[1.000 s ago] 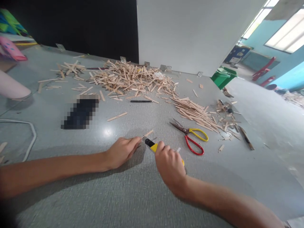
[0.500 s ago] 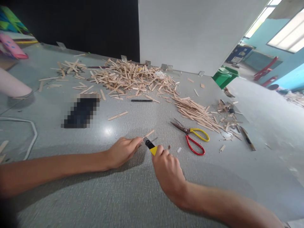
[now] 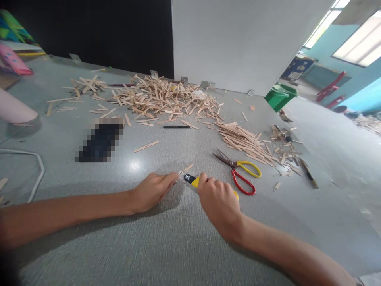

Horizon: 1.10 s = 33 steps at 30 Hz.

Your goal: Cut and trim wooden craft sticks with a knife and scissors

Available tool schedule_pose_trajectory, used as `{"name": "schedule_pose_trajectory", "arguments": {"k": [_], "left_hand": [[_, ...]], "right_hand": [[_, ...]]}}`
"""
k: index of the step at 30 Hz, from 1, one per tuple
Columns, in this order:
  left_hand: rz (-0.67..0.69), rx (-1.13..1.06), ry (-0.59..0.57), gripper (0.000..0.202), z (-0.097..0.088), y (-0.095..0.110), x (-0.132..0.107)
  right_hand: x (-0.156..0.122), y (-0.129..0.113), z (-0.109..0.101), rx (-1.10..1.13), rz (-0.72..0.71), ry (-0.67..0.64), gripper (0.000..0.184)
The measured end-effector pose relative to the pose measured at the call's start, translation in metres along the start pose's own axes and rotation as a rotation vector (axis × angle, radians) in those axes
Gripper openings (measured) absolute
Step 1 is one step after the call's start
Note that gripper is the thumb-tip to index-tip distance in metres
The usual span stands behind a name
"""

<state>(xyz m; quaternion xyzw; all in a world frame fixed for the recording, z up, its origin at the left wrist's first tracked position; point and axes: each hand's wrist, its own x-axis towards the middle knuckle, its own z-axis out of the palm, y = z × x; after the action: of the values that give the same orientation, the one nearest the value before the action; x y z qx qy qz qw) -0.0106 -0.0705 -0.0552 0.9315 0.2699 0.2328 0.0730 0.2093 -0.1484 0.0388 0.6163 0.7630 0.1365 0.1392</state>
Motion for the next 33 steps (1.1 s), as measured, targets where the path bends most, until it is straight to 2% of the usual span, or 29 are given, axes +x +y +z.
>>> {"name": "schedule_pose_trajectory", "arguments": {"k": [4,6,14,20,24,28,30,33], "left_hand": [[0.015,0.015,0.006,0.022,0.0,0.001,0.0],[0.031,0.018,0.007,0.02,0.0,0.001,0.0],[0.065,0.026,0.019,0.023,0.0,0.0,0.002],[0.081,0.009,-0.006,0.025,-0.004,0.0,0.003],[0.087,-0.006,-0.019,0.025,-0.008,0.001,0.004],[0.107,-0.023,-0.023,0.022,-0.01,0.003,0.004],[0.106,-0.027,-0.019,0.022,-0.01,0.003,0.004],[0.087,-0.028,-0.006,0.025,-0.008,0.003,0.003]], "right_hand": [[-0.017,-0.032,0.018,-0.045,0.102,0.143,0.015],[-0.021,-0.038,0.024,-0.043,0.102,0.156,0.016],[-0.011,-0.014,0.01,0.002,0.015,0.098,0.024],[-0.01,-0.009,0.003,-0.069,-0.066,0.127,0.025],[-0.009,0.004,-0.007,-0.098,-0.084,0.143,0.026],[-0.01,0.015,-0.014,-0.093,-0.188,0.17,0.026],[-0.013,0.01,-0.011,-0.118,-0.167,0.206,0.027],[-0.02,-0.007,0.002,-0.112,-0.039,0.241,0.026]]}}
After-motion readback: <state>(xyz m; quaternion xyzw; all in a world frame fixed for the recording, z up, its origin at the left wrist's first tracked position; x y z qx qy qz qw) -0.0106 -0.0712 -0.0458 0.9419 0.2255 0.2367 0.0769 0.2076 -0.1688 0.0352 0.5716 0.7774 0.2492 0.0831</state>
